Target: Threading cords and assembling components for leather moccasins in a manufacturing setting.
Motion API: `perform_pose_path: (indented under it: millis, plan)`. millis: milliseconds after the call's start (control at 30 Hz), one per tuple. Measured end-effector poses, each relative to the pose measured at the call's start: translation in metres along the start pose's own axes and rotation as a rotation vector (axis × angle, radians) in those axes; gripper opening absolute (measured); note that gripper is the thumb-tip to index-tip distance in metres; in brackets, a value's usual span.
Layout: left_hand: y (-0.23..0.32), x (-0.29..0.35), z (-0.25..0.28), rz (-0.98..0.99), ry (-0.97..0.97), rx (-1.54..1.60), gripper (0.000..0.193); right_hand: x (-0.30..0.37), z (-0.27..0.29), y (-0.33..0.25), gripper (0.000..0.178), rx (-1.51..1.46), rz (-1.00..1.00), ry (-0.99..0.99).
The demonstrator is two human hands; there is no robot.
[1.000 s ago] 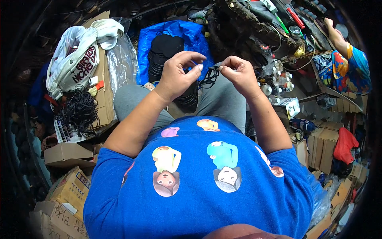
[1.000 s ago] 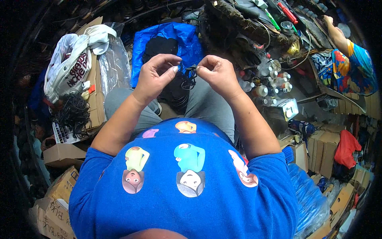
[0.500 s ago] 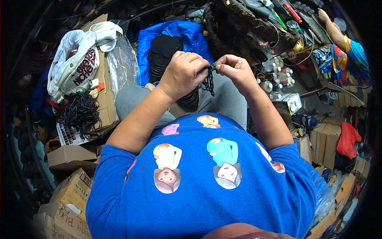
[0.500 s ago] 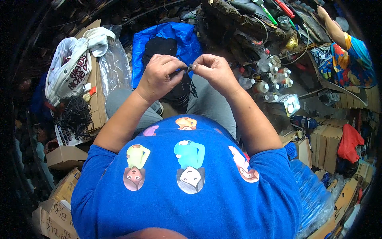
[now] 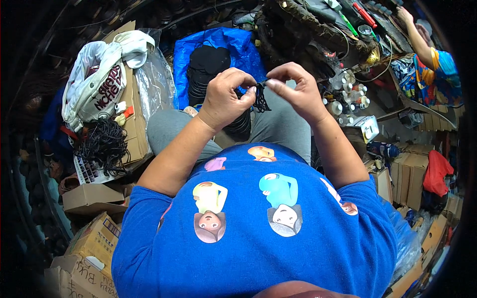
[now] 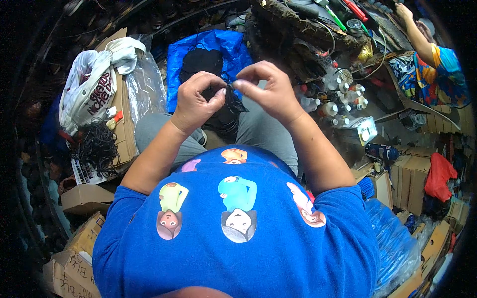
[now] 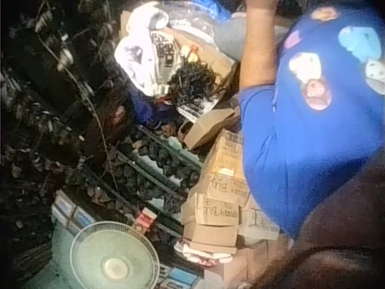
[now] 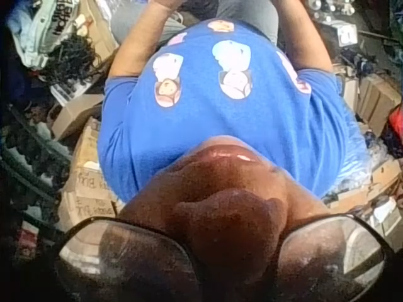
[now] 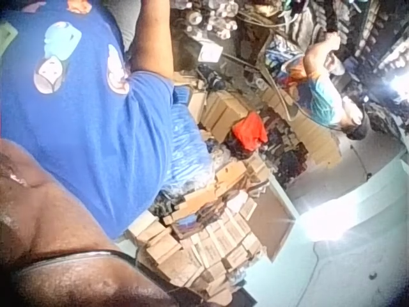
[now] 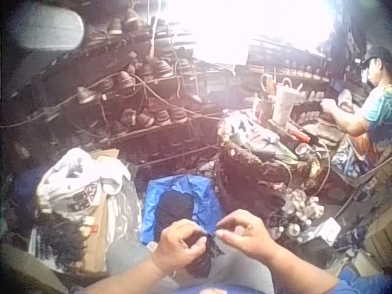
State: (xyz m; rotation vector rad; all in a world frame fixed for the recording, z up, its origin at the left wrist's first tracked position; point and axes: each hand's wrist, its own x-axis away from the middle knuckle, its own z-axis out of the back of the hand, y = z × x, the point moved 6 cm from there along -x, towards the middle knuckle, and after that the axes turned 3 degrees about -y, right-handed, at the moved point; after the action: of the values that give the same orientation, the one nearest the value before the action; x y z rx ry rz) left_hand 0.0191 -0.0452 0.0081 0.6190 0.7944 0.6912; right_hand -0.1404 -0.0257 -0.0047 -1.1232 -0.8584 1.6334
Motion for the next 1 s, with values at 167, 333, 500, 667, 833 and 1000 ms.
perform_pose_path:
  millis: [167,333,500,667,833,1000]
  plan:
    - [-0.001,0.001,0.000,-0.013,-0.012,0.036,0.010,0.000,-0.012,0.010,0.017,0.100,-0.035,-0.082]
    - [-0.027,0.011,-0.002,0.223,0.031,0.349,0.010,0.006,-0.012,0.042,0.020,-0.395,-0.318,-0.049]
    - [-0.017,0.007,0.003,0.176,0.030,0.196,0.009,0.001,-0.001,-0.001,0.014,-0.005,-0.002,0.040]
    - [0.000,0.002,0.004,0.060,0.062,0.085,0.006,-0.004,-0.010,-0.008,0.011,0.159,0.028,0.007]
    - [-0.007,0.007,0.001,0.074,0.055,0.199,0.006,-0.003,-0.015,-0.001,0.010,0.171,-0.079,-0.056]
    - [-0.033,0.020,-0.011,0.351,0.069,0.793,0.011,-0.001,-0.017,0.032,0.009,-0.150,-0.272,-0.037]
